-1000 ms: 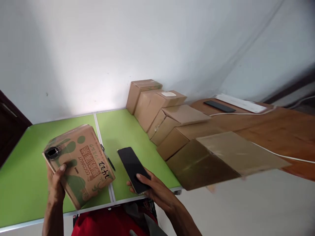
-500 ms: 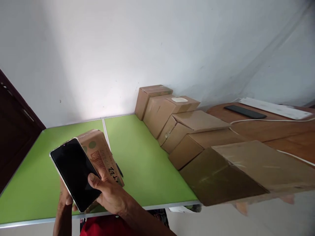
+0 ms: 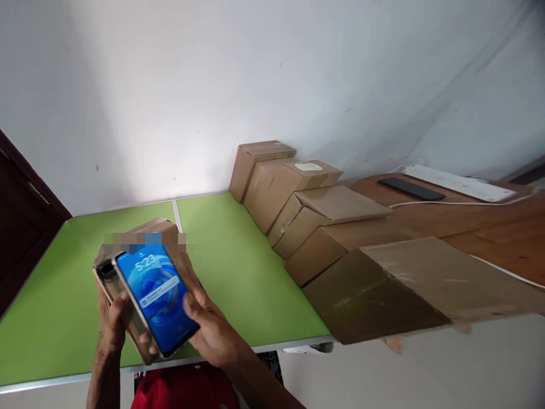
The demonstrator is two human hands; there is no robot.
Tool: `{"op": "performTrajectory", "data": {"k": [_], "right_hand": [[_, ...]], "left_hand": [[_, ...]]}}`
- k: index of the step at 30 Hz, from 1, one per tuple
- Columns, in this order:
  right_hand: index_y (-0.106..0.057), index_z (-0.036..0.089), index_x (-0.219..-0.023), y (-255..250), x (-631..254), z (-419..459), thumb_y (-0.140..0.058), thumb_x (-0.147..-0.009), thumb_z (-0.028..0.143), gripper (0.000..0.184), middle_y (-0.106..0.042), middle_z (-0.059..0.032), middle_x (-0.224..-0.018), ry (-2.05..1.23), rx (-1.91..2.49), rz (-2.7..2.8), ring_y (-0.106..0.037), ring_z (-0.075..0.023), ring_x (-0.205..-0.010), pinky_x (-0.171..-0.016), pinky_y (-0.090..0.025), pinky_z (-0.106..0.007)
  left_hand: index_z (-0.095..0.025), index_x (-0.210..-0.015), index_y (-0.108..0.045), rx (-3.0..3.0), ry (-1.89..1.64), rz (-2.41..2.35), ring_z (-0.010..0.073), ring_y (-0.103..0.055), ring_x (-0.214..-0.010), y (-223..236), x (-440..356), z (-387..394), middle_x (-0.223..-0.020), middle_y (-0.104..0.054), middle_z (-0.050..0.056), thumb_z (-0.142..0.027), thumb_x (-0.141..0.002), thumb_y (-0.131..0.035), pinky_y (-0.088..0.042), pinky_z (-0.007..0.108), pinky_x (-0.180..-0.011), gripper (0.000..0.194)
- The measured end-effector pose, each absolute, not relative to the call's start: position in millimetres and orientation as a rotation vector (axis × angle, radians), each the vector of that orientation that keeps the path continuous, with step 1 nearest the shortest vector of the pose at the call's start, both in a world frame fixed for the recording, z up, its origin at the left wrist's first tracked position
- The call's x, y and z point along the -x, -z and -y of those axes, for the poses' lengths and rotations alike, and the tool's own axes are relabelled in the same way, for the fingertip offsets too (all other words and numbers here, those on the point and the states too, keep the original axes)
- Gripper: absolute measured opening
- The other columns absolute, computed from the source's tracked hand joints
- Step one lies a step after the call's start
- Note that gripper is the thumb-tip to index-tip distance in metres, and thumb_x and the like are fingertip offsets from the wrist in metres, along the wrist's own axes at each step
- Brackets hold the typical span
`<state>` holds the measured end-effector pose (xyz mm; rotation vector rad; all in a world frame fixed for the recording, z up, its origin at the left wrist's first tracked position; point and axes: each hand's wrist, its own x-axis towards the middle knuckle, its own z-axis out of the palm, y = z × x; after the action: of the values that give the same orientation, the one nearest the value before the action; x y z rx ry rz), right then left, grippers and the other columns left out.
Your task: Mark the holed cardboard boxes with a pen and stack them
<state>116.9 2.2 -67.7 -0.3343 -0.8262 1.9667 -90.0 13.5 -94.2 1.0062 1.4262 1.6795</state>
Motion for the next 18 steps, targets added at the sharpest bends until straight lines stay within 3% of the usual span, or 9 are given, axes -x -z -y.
{"op": "performTrajectory", "data": {"k": [3, 7, 10, 13, 18], "right_hand": [[-0.069, 0.028, -0.145, 74, -158, -5, -0.087, -0.083, 0.085, 0.086, -0.084, -0.0112, -0.111, -1.8, 0.533, 0.752, -0.085, -0.0346, -0.095, -0.078, -0.071, -0.048], [-0.073, 0.024, -0.134, 103, -218, -18, -0.085, -0.083, 0.087, 0.082, -0.084, -0.0107, -0.103, -1.47, 0.93, 0.689, -0.084, -0.0327, -0.085, -0.074, -0.068, -0.044], [-0.075, 0.02, -0.106, 140, -247, -34, -0.082, -0.071, 0.097, 0.085, -0.08, -0.0089, -0.089, -1.17, 1.256, 0.783, -0.078, -0.0296, -0.079, -0.07, -0.062, -0.039], [-0.065, 0.022, -0.081, 175, -258, -48, -0.064, -0.072, 0.106, 0.084, -0.071, -0.0064, -0.074, -0.964, 1.486, 0.94, -0.067, -0.0254, -0.071, -0.066, -0.055, -0.037], [-0.057, 0.028, -0.072, 201, -260, -57, -0.058, -0.078, 0.094, 0.067, -0.064, -0.0038, -0.064, -0.839, 1.654, 1.061, -0.055, -0.0238, -0.062, -0.058, -0.042, -0.035]], "left_hand": [[-0.021, -0.136, -0.068, -0.94, -1.697, -1.408, 0.0378, -0.077, -0.119, 86, 85, -17, -0.132, -0.078, 0.014, -0.064, -0.069, -0.094, -0.066, 0.045, -0.096, 0.084], [-0.02, -0.138, -0.067, -0.899, -1.686, -1.416, 0.0395, -0.075, -0.122, 82, 82, -21, -0.129, -0.078, 0.013, -0.066, -0.06, -0.096, -0.066, 0.047, -0.097, 0.095], [-0.019, -0.132, -0.067, -0.914, -1.677, -1.404, 0.0395, -0.074, -0.124, 82, 84, -21, -0.129, -0.078, 0.014, -0.065, -0.061, -0.097, -0.065, 0.047, -0.1, 0.09], [-0.019, -0.13, -0.067, -0.919, -1.679, -1.414, 0.0404, -0.073, -0.128, 84, 86, -20, -0.127, -0.079, 0.014, -0.064, -0.063, -0.096, -0.064, 0.048, -0.102, 0.086], [-0.018, -0.138, -0.069, -0.903, -1.703, -1.438, 0.0406, -0.073, -0.124, 89, 84, -19, -0.119, -0.079, 0.012, -0.065, -0.06, -0.095, -0.064, 0.048, -0.099, 0.095]]}}
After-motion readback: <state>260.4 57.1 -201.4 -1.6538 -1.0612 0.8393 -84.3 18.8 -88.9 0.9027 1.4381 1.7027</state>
